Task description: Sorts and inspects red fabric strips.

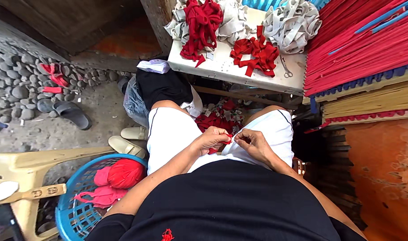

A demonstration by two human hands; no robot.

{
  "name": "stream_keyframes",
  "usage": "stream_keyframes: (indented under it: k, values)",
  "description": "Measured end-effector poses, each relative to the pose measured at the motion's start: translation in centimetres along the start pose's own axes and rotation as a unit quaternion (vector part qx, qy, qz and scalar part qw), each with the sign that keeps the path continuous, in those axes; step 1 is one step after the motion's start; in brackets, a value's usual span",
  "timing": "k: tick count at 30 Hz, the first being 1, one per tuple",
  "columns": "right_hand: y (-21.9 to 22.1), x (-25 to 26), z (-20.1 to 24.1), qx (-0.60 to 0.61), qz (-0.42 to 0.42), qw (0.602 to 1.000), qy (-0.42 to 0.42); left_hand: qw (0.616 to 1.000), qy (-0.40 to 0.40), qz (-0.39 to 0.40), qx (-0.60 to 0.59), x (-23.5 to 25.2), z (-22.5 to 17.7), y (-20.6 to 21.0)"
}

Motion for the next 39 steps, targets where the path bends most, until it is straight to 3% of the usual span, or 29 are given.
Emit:
stream_keyframes:
  k: [11,19,25,34,39]
  values:
    - [0.3,0.0,-0.6,0.032,-0.004,0.999,0.03,1.0,-0.003,-0.002,-0.012,-0.1,-0.1,0.0]
    - [0.8,-0.1,-1.8,0.14,-0.011,0.988,0.062,0.999,-0.014,0.007,-0.035,0.0,0.1,0.1]
    - [0.9,0.1,-1.6,0.156,0.003,0.985,0.076,0.999,-0.015,0.037,-0.026,-0.1,0.2,0.5]
    - [0.1,-0.1,-1.0,0.131,0.006,0.991,0.024,0.997,-0.016,0.053,-0.05,-0.2,0.0,0.7]
    - [-0.5,-0.4,-0.3,0.043,-0.015,0.998,-0.038,0.997,-0.025,0.051,-0.05,-0.3,0.1,0.7]
Point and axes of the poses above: each hand's wrist, its own x-axis towards the middle knuckle, its own y-axis out of the palm, z = x × y, the point moved 8 cm from there along x, towards the middle knuckle, and after that the axes turned 11 degrees about y, right-handed, at the moved point
